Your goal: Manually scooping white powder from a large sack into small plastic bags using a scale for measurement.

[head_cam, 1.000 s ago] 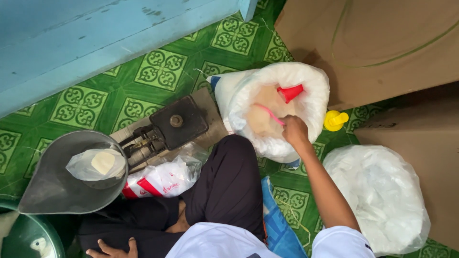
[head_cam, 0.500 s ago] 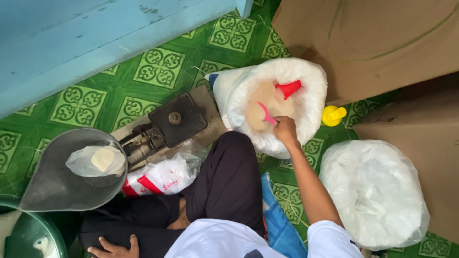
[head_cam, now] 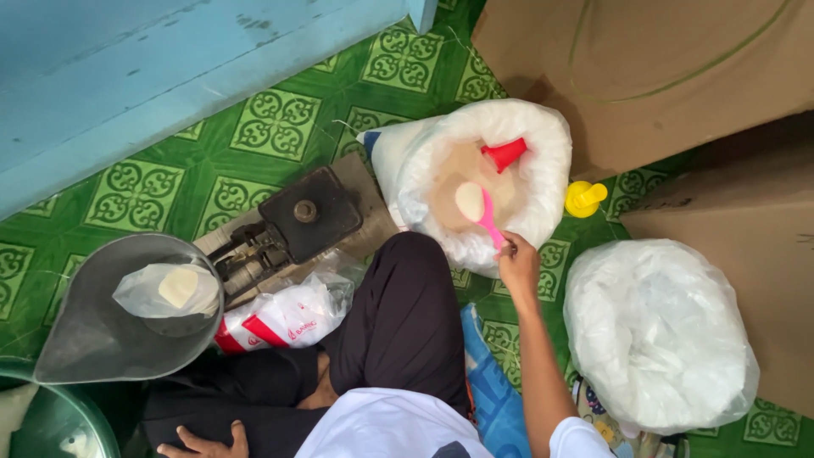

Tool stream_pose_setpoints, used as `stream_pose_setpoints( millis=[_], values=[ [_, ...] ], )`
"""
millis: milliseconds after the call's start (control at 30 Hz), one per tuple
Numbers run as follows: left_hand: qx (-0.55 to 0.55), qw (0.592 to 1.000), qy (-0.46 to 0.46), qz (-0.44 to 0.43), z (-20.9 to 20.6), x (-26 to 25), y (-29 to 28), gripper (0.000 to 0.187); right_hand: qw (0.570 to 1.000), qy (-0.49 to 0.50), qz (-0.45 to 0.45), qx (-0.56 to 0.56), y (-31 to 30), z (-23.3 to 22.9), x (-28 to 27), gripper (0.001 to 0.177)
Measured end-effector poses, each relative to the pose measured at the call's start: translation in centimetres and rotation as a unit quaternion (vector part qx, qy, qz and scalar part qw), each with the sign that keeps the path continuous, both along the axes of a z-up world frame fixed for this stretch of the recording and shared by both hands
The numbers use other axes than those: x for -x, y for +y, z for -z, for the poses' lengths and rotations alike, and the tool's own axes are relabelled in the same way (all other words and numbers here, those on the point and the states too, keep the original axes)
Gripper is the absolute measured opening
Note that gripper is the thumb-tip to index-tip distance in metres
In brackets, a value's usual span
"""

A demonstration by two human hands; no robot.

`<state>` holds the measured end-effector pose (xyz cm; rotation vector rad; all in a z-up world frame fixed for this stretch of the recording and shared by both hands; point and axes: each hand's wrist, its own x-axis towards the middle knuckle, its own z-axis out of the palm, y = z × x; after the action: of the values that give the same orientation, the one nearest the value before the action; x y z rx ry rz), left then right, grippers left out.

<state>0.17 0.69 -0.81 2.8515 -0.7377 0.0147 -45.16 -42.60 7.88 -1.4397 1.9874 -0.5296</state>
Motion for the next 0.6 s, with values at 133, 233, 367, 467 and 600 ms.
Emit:
stream_pose_setpoints(
  millis=[133, 233, 367, 467, 600],
  values=[
    [0.012, 1.000, -0.007, 0.012, 0.0, 0.1, 0.0, 0.103, 0.988, -0.130, 0.084, -0.013, 0.8, -0.3, -1.0, 0.032],
    [-0.001, 1.000, -0.021, 0.012, -0.4, 0.3, -0.1, 0.102, 0.970, -0.198, 0.133, -0.037, 0.9, -1.1, -1.8, 0.027],
    [-0.008, 0.999, -0.035, 0.020, -0.2, 0.1, 0.1, 0.103, 0.950, -0.257, 0.159, -0.079, 0.6, -0.7, -2.0, 0.026],
    [0.000, 0.999, -0.042, 0.020, 0.0, 0.1, 0.1, 0.101, 0.944, -0.268, 0.162, -0.105, 0.5, -1.6, -2.4, 0.019],
    [-0.002, 0.998, -0.056, 0.025, 0.1, 0.1, 0.2, 0.100, 0.939, -0.284, 0.161, -0.112, 0.2, -0.5, -1.7, 0.019]
  ],
)
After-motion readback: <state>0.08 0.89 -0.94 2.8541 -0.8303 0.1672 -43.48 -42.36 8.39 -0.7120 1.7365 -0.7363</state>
